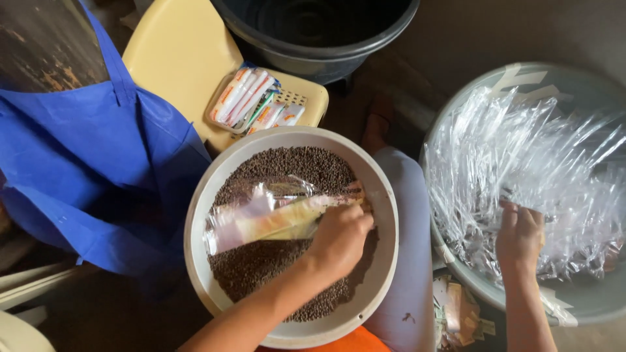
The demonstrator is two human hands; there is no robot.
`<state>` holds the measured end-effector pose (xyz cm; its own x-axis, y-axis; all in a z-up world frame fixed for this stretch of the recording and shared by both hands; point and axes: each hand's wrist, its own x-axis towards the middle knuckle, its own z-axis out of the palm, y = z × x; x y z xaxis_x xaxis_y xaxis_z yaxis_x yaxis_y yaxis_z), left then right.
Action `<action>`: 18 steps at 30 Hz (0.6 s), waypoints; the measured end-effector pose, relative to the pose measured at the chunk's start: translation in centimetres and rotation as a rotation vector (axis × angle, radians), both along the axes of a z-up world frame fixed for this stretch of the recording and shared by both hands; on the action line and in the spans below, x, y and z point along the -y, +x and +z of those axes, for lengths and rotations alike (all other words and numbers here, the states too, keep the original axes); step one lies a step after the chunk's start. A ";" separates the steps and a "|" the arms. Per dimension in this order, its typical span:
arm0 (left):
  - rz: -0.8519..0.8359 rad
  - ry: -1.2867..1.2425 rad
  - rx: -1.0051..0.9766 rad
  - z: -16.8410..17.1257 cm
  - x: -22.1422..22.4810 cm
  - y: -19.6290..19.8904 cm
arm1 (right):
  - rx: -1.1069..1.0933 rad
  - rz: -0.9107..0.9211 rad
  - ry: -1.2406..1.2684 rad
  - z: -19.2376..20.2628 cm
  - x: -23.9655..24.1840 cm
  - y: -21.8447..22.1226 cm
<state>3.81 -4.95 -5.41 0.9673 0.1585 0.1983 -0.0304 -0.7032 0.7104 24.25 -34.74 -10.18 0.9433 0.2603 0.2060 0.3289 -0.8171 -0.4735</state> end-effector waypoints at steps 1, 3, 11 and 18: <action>0.000 -0.003 -0.007 0.2 -0.6 -0.2 | -0.007 0.000 -0.003 1.5 -1.5 -1.8; 0.086 -0.248 -0.014 0.7 -1.8 -0.3 | -0.342 0.110 0.434 4.7 -4.7 -5.0; 0.073 -0.391 0.226 14.0 -3.8 -5.9 | -0.983 0.481 0.826 9.0 -17.0 -15.3; 0.069 -1.008 0.309 20.3 -5.7 -11.7 | -1.182 0.440 0.602 7.1 -19.2 -16.2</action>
<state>-7.93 0.74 14.88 0.8798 0.4398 0.1805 -0.2921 0.2004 0.9352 8.09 -15.56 -3.06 0.5003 0.7339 -0.4595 -0.3332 -0.3266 -0.8845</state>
